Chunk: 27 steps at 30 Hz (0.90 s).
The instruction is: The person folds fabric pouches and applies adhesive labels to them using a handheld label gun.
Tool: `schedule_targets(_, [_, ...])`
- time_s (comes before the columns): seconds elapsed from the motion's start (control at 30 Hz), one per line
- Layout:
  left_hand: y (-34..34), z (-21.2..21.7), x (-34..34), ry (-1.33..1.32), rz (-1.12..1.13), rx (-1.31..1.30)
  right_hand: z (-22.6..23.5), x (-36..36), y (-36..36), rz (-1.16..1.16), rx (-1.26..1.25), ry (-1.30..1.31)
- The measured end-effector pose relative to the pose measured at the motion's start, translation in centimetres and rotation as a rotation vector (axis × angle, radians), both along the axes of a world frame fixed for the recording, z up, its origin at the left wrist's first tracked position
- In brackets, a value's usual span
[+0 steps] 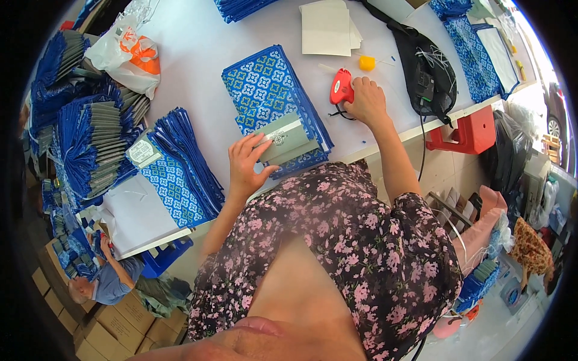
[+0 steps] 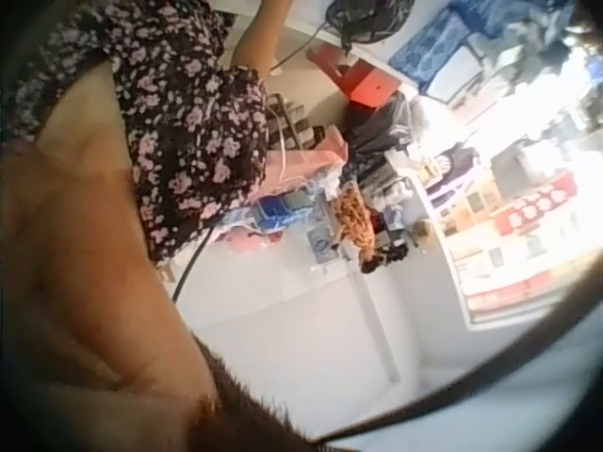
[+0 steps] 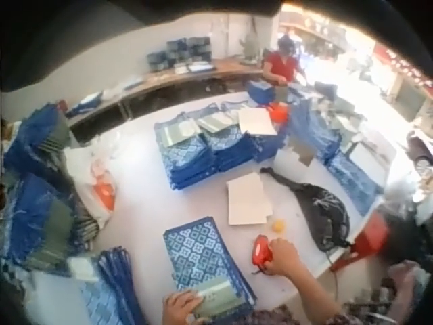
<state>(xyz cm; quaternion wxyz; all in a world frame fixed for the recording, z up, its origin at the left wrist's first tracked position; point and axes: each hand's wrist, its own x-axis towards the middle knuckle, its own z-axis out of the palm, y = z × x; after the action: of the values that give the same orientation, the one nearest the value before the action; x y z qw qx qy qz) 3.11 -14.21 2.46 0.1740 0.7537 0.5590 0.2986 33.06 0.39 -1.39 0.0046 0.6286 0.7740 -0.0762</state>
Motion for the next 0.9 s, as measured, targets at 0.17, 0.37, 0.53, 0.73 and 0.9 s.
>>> schedule_targets(0.17, [6.4,-0.9,-0.8,-0.37,0.369,-0.005,2.0,2.3,0.3,0.096,-0.06,0.031])
schedule_targets(0.37, [13.8,-1.0,0.8,-0.405,0.601,-0.123,5.3,3.6,7.3,-0.091,0.083,0.349])
schedule_targets(0.53, [13.8,-0.2,3.1,-0.374,0.646,-0.114,1.8,3.3,14.3,-0.369,0.327,0.396])
schedule_targets(0.73, [13.9,-2.1,1.4,-0.579,0.595,-0.17,-0.4,4.5,16.5,-0.415,0.126,0.587])
schedule_targets(0.9, [14.3,-1.4,1.8,-0.609,0.781,-0.108,-2.2,5.6,17.4,-0.389,-0.044,0.918])
